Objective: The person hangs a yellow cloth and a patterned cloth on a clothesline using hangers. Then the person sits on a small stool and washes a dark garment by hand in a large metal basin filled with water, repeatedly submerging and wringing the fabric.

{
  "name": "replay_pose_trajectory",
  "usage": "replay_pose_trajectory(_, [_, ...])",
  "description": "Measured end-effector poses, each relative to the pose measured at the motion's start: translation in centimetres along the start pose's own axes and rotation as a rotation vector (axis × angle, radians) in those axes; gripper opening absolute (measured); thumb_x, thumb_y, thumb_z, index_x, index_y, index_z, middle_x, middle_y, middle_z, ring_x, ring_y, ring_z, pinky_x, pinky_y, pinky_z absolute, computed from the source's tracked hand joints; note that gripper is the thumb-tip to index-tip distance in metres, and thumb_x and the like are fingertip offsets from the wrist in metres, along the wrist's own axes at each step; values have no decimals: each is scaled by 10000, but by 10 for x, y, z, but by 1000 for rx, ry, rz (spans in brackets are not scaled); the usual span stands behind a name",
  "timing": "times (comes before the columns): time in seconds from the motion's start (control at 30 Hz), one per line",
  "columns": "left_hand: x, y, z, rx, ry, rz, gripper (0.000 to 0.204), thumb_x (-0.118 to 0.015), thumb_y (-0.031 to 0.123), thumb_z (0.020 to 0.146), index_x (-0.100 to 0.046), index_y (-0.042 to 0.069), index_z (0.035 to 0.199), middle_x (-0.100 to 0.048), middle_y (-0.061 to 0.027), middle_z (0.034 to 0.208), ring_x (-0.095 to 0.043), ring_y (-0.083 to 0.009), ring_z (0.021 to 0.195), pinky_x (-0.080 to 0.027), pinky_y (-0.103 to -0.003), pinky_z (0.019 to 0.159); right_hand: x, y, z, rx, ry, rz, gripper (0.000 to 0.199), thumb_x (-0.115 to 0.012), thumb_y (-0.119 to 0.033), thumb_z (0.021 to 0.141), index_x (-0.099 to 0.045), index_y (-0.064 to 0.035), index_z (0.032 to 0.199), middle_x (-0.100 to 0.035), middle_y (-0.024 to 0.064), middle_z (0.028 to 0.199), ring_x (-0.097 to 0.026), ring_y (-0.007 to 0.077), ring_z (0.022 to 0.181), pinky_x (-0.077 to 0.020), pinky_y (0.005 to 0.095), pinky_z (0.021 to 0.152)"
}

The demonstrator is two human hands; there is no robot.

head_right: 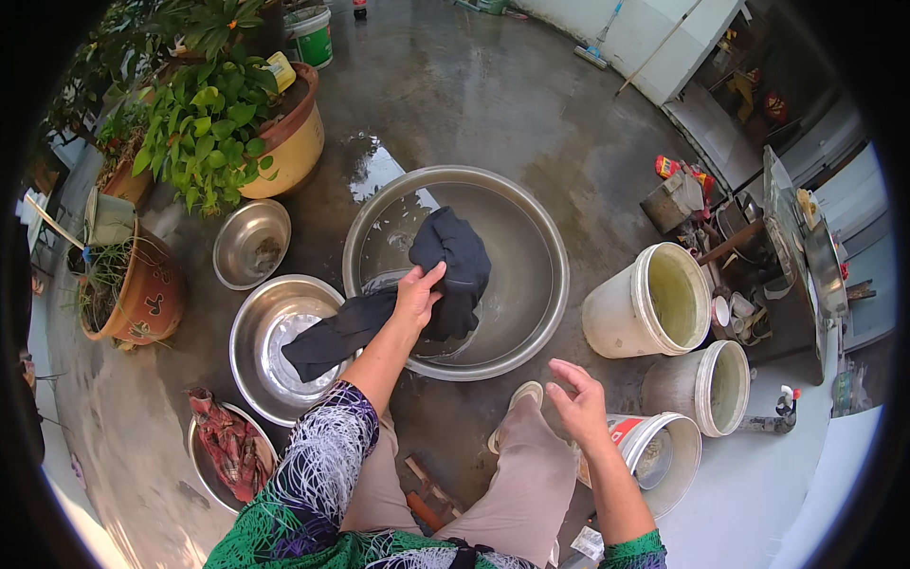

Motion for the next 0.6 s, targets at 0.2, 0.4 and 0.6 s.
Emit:
replay_pose_trajectory(0.2, [31,-34,57,-295,48,1118,275,-677,252,839,-656,41,1015,-657,-65,1067,-558,-210,1068,-397,-372,901,-105,83,146,103,-101,-186,674,-627,-325,859,-349,-71,1418,-308,280,1437,-323,393,1331,-290,420,1081])
replay_pose_trajectory(0.4, [60,-93,82,-509,-304,1629,314,-626,307,830,-645,58,1021,-503,-98,1348,-391,-293,1283,-263,-486,1051,-160,164,227,94,220,-478,711,-538,-416,902,-199,-191,1486,1,230,1534,-70,500,1376,-219,567,1079])
replay_pose_trajectory(0.6, [101,-123,100,-414,-379,1749,328,-598,324,869,-599,53,1053,-133,-150,1544,-163,-350,1408,-260,-531,1059,-179,207,257,-47,151,-760,638,-548,-398,893,-279,-284,1459,-8,132,1556,-36,480,1388,-215,700,1000])
Point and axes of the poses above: each hand's wrist, its own z-axis towards the middle knuckle, its own x-axis out of the back of the hand, y = z × x, the point moved 4 cm from there along z, towards the middle knuckle
